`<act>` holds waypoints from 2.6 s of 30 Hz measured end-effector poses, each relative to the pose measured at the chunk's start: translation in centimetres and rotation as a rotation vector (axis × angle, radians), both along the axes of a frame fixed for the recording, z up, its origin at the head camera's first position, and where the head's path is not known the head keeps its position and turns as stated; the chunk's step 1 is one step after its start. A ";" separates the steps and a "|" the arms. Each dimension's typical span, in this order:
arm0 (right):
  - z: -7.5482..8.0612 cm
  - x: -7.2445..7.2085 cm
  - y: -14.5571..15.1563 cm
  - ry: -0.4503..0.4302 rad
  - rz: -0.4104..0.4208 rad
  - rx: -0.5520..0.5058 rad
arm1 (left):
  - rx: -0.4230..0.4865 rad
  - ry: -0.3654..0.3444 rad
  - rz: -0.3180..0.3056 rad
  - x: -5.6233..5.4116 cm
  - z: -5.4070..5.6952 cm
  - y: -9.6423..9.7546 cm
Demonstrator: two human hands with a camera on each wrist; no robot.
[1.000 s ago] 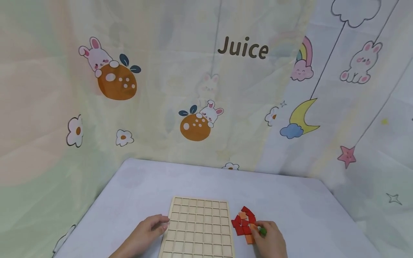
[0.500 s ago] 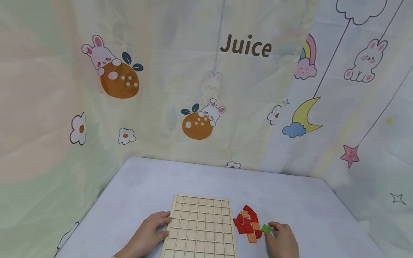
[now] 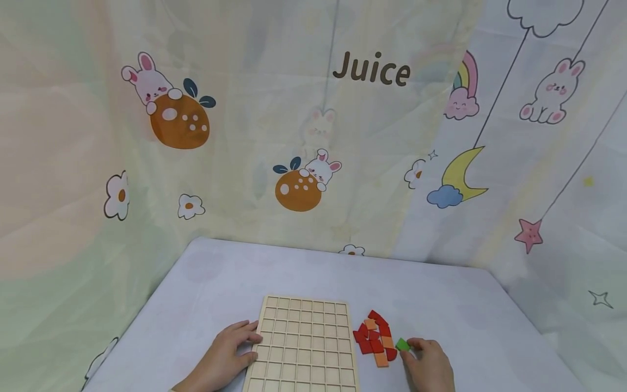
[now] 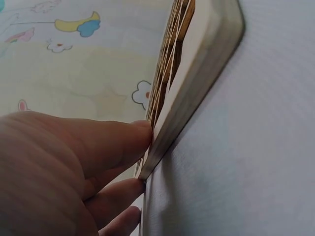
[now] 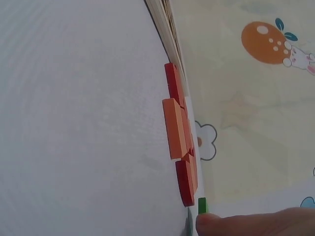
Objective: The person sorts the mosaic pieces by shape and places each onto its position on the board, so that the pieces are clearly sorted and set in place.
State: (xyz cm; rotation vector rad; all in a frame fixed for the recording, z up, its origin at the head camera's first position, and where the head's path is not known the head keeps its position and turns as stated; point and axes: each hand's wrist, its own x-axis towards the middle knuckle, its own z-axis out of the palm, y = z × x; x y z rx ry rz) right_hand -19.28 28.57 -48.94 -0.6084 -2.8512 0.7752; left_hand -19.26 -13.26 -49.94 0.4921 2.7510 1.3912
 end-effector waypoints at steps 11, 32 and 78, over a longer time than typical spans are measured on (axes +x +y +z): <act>0.1 -0.1 -2.3 0.129 0.048 -0.093 | -0.030 0.018 0.010 -0.1 0.0 0.1; 0.8 -0.1 -7.4 0.283 0.296 -0.034 | -0.037 0.013 -0.042 -0.1 0.1 -0.4; -0.6 0.0 -8.5 0.181 0.475 -0.103 | -0.056 0.043 -0.051 0.1 0.0 -0.4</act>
